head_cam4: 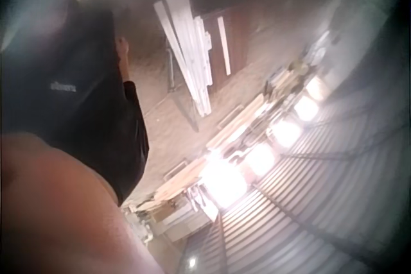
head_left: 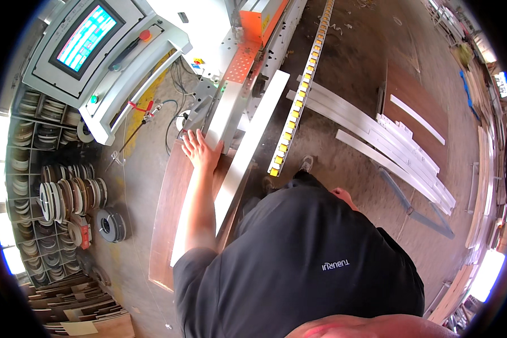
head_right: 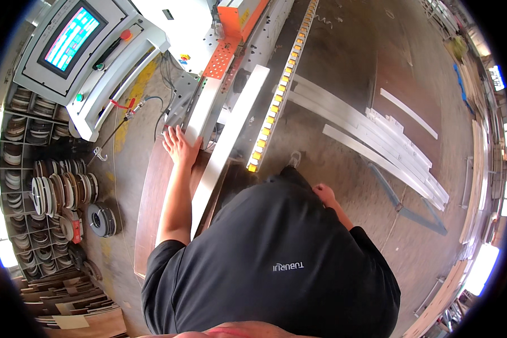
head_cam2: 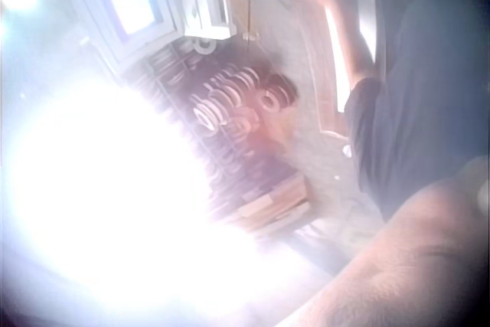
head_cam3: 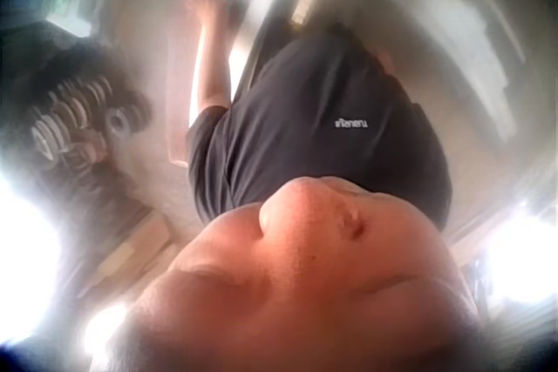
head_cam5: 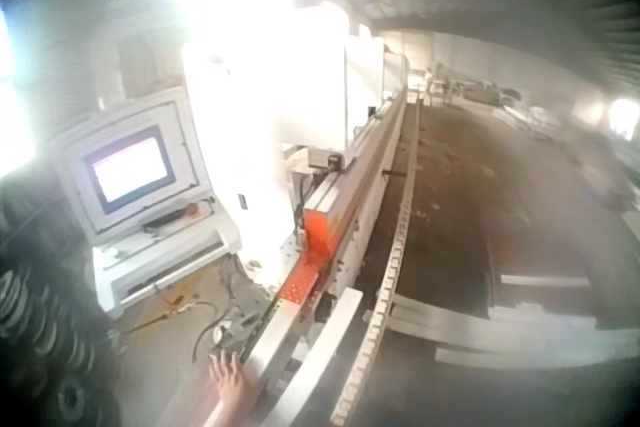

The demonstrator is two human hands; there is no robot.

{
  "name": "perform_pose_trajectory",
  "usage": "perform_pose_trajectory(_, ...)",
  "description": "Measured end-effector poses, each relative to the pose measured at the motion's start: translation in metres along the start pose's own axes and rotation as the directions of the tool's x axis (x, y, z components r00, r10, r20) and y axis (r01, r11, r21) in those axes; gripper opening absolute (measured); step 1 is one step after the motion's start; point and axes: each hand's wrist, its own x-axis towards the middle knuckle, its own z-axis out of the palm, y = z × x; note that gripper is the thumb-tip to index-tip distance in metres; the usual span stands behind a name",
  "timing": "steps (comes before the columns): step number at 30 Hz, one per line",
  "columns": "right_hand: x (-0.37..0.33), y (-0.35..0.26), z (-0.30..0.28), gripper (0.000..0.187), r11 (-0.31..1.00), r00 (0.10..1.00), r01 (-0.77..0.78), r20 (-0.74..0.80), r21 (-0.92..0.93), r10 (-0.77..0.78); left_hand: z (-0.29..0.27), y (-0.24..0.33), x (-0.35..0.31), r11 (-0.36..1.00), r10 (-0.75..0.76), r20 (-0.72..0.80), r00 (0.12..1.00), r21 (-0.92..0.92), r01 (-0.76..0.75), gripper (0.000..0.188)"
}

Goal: The person operates a machine to process long white plastic profiles. They feed the profiles into the machine, retrieve the processed pieces, and stack them on a nearby table. The person also briefly inspects the cut ends of the profiles.

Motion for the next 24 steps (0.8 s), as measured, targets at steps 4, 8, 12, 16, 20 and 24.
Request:
perform_pose_trajectory(4,-0.007,-0.012,-0.006,0.036,0.999,1.000,-0.013,-0.015,0.029,0.013,-0.004,0.005,0.030,0.996,-0.077,0.018,0.997,0.039,0.076,0.112)
perform_pose_trajectory(8,-0.013,-0.011,-0.010,0.038,1.000,1.000,0.010,-0.025,0.000,-0.010,-0.007,0.003,0.043,0.993,-0.109,0.063,0.992,-0.041,0.112,0.111)
perform_pose_trajectory(12,-0.016,0.001,-0.009,0.039,1.000,0.999,-0.007,-0.049,0.010,0.008,-0.006,0.004,0.043,0.994,-0.110,0.067,0.992,0.000,0.111,0.110)
perform_pose_trajectory(16,-0.004,0.026,-0.002,0.039,1.000,0.999,0.013,-0.050,0.022,-0.012,-0.010,0.008,0.043,0.994,-0.113,0.058,0.992,0.013,0.113,0.111)
perform_pose_trajectory(20,0.006,0.029,0.001,0.037,0.999,0.999,-0.005,-0.047,0.032,0.006,-0.006,0.011,0.045,0.993,-0.122,0.045,0.992,0.010,0.122,0.110)
perform_pose_trajectory(24,0.004,0.015,-0.001,0.036,1.000,0.998,-0.009,-0.059,-0.030,0.007,-0.009,0.005,0.042,0.990,-0.139,0.050,0.989,0.043,0.137,0.110)
